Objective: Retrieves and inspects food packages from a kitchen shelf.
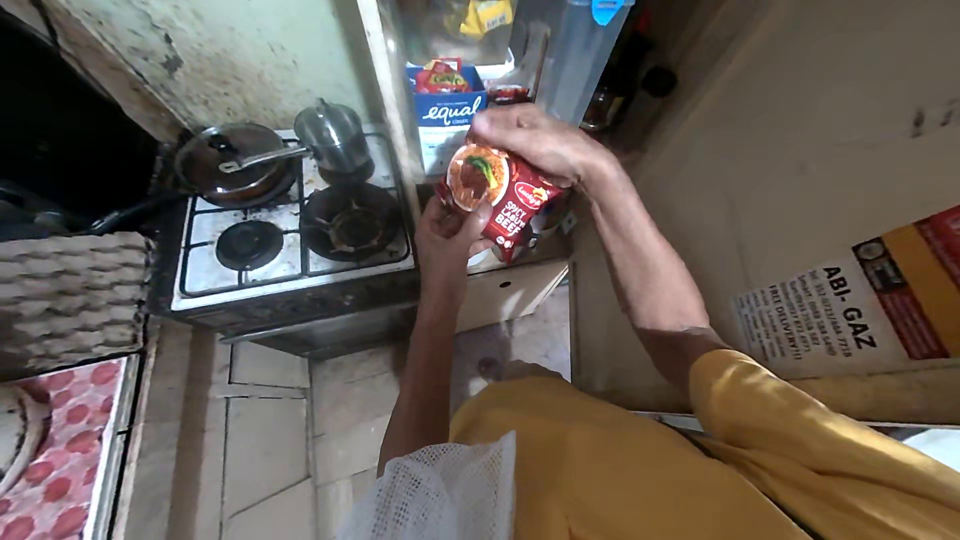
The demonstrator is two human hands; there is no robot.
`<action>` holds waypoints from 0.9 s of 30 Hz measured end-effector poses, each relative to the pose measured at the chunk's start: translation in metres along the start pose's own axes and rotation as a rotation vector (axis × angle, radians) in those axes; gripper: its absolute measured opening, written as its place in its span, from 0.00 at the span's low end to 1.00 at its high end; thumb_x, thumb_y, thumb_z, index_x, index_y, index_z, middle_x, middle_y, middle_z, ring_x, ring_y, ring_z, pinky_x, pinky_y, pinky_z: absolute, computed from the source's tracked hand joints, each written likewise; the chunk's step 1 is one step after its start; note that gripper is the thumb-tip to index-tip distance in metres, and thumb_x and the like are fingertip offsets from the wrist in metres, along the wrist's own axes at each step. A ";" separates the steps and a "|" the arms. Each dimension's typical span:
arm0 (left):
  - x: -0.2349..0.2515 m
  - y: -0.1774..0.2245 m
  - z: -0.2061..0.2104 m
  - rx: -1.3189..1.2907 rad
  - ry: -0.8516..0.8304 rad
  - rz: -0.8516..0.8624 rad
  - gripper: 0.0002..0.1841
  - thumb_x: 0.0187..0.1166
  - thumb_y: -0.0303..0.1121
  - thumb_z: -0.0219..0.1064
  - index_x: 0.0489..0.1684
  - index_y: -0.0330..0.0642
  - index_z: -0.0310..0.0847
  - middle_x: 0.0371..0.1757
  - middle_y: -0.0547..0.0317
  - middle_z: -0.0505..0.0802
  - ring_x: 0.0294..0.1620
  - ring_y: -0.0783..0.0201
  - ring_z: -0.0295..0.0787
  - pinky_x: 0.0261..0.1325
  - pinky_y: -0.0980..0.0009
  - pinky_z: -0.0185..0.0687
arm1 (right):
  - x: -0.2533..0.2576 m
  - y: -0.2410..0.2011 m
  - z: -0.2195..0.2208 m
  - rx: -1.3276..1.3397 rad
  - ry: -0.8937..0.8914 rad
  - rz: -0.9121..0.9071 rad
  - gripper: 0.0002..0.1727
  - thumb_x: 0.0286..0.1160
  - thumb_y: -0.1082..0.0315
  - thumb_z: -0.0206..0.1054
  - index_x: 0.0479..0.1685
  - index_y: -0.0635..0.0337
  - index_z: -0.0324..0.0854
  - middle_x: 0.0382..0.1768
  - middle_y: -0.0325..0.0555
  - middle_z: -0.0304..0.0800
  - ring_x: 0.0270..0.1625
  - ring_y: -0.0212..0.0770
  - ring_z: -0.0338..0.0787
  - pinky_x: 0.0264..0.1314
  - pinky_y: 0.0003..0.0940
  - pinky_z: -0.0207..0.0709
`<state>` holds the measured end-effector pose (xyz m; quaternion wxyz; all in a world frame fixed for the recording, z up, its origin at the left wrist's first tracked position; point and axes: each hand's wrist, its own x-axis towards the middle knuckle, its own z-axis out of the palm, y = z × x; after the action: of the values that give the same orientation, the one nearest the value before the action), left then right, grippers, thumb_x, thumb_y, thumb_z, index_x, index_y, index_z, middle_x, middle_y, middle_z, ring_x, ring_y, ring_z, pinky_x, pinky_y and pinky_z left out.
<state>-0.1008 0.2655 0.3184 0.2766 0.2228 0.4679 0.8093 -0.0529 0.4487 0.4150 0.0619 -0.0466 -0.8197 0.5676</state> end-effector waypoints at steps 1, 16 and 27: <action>0.002 -0.001 0.000 -0.026 0.044 -0.005 0.22 0.77 0.27 0.73 0.69 0.38 0.73 0.47 0.50 0.94 0.41 0.56 0.96 0.42 0.59 0.97 | -0.002 0.001 -0.002 0.032 0.011 0.008 0.29 0.93 0.44 0.46 0.65 0.60 0.81 0.46 0.45 0.92 0.46 0.37 0.93 0.51 0.38 0.91; 0.014 -0.002 0.010 -0.224 0.237 0.100 0.23 0.80 0.24 0.69 0.73 0.37 0.68 0.49 0.46 0.93 0.39 0.53 0.97 0.43 0.57 0.98 | -0.025 0.031 -0.008 0.133 -0.071 -0.162 0.42 0.65 0.78 0.73 0.85 0.66 0.60 0.58 0.54 0.91 0.51 0.46 0.95 0.47 0.41 0.93; 0.016 -0.007 0.015 -0.162 0.212 0.255 0.30 0.64 0.15 0.78 0.64 0.36 0.69 0.43 0.51 0.96 0.41 0.54 0.98 0.46 0.56 0.98 | -0.021 0.034 -0.014 0.211 -0.065 -0.265 0.36 0.71 0.79 0.68 0.84 0.67 0.62 0.62 0.55 0.89 0.53 0.46 0.94 0.47 0.39 0.93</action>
<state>-0.1023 0.2883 0.3211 0.1380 0.1708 0.3959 0.8916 -0.0297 0.4699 0.3872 0.1141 0.0870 -0.7559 0.6387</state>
